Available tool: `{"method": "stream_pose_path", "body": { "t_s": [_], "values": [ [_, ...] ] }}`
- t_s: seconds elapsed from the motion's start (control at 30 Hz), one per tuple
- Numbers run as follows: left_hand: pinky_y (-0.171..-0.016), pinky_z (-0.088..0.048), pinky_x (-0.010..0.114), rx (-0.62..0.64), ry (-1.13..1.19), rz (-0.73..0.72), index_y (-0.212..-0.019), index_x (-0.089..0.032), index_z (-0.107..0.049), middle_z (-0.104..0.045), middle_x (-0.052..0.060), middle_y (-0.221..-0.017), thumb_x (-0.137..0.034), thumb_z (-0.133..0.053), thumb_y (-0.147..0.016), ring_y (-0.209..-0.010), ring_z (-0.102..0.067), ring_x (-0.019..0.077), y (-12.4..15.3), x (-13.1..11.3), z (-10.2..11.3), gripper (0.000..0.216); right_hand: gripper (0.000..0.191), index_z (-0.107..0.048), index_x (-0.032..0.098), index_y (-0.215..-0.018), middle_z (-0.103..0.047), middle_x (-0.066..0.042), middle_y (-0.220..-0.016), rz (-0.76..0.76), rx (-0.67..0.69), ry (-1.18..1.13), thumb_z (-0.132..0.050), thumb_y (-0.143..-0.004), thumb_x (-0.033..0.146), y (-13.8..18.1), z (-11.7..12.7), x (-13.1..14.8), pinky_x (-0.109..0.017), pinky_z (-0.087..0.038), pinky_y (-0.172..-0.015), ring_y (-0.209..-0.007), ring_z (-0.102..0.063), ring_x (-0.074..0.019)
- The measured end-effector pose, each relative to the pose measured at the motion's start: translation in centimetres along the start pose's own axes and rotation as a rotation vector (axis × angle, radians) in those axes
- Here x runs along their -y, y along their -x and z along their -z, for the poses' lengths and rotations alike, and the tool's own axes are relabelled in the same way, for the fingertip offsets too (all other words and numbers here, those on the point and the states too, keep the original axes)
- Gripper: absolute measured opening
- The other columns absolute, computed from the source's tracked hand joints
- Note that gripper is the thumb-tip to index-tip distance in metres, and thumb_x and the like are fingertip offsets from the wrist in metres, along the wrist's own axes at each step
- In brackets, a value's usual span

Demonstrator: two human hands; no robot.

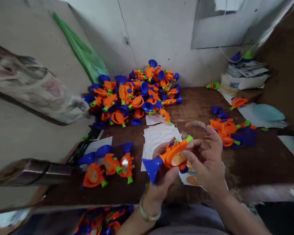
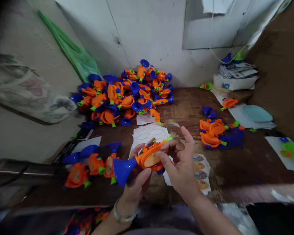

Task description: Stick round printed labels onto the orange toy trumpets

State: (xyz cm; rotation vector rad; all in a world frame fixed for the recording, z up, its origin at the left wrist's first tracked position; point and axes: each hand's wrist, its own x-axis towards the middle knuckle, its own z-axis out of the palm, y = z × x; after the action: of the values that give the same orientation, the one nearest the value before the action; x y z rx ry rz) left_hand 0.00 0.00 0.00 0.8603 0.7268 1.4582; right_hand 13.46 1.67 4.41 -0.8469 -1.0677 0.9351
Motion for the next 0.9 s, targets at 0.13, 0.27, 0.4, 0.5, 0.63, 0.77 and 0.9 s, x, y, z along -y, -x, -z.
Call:
{"method": "stream_pose_path", "body": {
  "t_s": [0.13,0.27,0.4,0.5,0.63,0.77,0.9],
  "values": [
    [-0.12,-0.055,0.049,-0.014,-0.024,-0.035,-0.156,-0.033,-0.052,-0.061,0.013,-0.161,-0.049,-0.093,-0.086,-0.143,-0.065,0.0357,0.1,0.1,-0.4,0.083,0.083,-0.041,0.046,-0.157,-0.073,0.008,-0.096,0.03,-0.006,0.063,-0.08,-0.094,0.008,0.0,0.2,-0.3,-0.019,-0.065,-0.074,-0.087,-0.076,-0.0106],
    [-0.119,-0.056,0.049,-0.026,-0.003,-0.066,-0.144,-0.032,-0.062,-0.066,0.012,-0.155,-0.05,-0.094,-0.085,-0.139,-0.068,0.0347,-0.1,0.4,-0.6,0.069,0.081,-0.039,0.046,-0.158,-0.074,0.007,-0.096,0.071,-0.003,0.118,-0.08,-0.097,0.014,0.0,0.3,-0.6,-0.022,-0.066,-0.07,-0.085,-0.076,-0.0131],
    [-0.116,-0.059,0.047,-0.063,0.027,-0.079,-0.133,-0.031,-0.067,-0.072,0.009,-0.143,-0.046,-0.096,-0.084,-0.131,-0.072,0.0309,-0.2,0.6,-0.8,0.058,0.079,-0.04,0.046,-0.158,-0.074,0.006,-0.097,0.089,-0.002,0.111,-0.079,-0.098,0.015,0.0,0.5,-0.5,-0.022,-0.067,-0.069,-0.085,-0.077,-0.0135],
    [-0.117,-0.059,0.049,-0.091,0.047,-0.089,-0.132,-0.033,-0.068,-0.075,0.006,-0.134,-0.043,-0.097,-0.083,-0.125,-0.075,0.0291,-0.3,0.7,-1.0,0.058,0.079,-0.04,0.047,-0.158,-0.074,0.006,-0.099,0.091,0.003,0.093,-0.078,-0.098,0.012,0.1,0.6,-0.5,-0.023,-0.069,-0.071,-0.084,-0.077,-0.013],
    [-0.118,-0.058,0.05,-0.15,0.017,-0.072,-0.127,-0.03,-0.07,-0.075,0.008,-0.138,-0.047,-0.096,-0.083,-0.13,-0.073,0.0314,-0.5,0.8,-1.3,0.053,0.081,-0.039,0.047,-0.159,-0.073,0.006,-0.098,0.117,0.0,0.126,-0.077,-0.098,0.01,0.1,0.6,-0.6,-0.026,-0.07,-0.075,-0.085,-0.077,-0.0134],
    [-0.12,-0.056,0.05,-0.213,-0.05,-0.095,-0.122,-0.027,-0.073,-0.075,0.01,-0.138,-0.051,-0.094,-0.083,-0.132,-0.073,0.0327,-0.7,0.9,-1.6,0.051,0.078,-0.041,0.044,-0.159,-0.073,0.006,-0.095,0.189,-0.019,0.179,-0.077,-0.098,0.012,0.1,0.1,-0.8,-0.027,-0.069,-0.075,-0.086,-0.076,-0.0147],
    [-0.111,-0.062,0.045,-0.17,-0.016,-0.171,-0.123,-0.028,-0.072,-0.076,0.01,-0.14,-0.044,-0.091,-0.089,-0.13,-0.076,0.032,-0.6,0.8,-1.9,0.043,0.074,-0.038,0.041,-0.161,-0.073,0.004,-0.093,0.315,-0.056,0.308,-0.074,-0.101,0.017,0.0,-0.2,-0.7,-0.037,-0.069,-0.078,-0.082,-0.076,-0.019]
  ]
}}
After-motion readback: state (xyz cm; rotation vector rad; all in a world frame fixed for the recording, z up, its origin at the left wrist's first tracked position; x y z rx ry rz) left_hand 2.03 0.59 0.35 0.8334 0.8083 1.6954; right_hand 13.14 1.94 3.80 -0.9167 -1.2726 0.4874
